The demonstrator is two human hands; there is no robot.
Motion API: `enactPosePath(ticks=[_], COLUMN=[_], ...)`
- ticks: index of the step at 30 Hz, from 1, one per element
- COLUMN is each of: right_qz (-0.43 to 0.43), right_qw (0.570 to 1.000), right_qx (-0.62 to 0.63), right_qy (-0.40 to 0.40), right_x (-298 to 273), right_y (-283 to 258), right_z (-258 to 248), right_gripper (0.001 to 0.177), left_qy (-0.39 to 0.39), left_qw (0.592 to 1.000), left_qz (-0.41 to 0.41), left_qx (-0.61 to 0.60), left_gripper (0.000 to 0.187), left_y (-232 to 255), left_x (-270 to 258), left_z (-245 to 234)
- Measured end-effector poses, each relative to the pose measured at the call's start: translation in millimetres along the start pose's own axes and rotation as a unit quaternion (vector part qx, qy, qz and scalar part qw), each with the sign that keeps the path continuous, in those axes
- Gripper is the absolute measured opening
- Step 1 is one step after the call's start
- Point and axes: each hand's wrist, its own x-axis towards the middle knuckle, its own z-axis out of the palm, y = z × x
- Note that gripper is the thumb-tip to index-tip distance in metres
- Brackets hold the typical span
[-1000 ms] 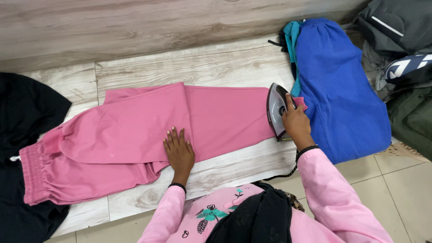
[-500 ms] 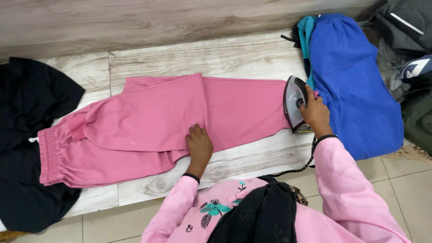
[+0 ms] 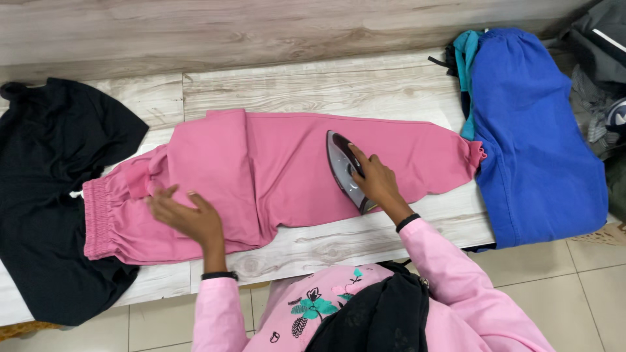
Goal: The person irons a pair of blue pants and then a pair of pink pants on a wooden table using a handheld iron. They smooth the fabric with their hands and move the iron back and forth to remove wrinkles.
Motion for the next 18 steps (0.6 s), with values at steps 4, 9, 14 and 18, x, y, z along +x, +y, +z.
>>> enactPosePath(ticks=[4, 9, 14, 18], right_qz=[-0.024, 0.009, -0.021, -0.09], right_qw=[0.998, 0.998, 0.997, 0.99], right_qx=[-0.035, -0.067, -0.077, -0.082], right_qy=[-0.037, 0.015, -0.002, -0.071], right_x=[13.8, 74.7, 87.7, 35.4], right_y=[-38.8, -43.5, -29.2, -20.9], right_z=[19.9, 18.3, 4.3, -6.0], right_gripper=[0.08, 0.084, 0.094, 0.099], left_qy=[-0.211, -0.43, -0.393, -0.345], left_qw=[0.958, 0.823, 0.828, 0.84], left_qz=[0.142, 0.363, 0.39, 0.405], left_qx=[-0.13, -0.079, -0.093, -0.105], left_gripper=[0.026, 0.063, 0.049, 0.043], left_y=[41.7, 71.9, 55.7, 38.9], left_x=[-64.4, -134.5, -156.0, -169.6], left_z=[24.9, 46.0, 61.8, 65.2])
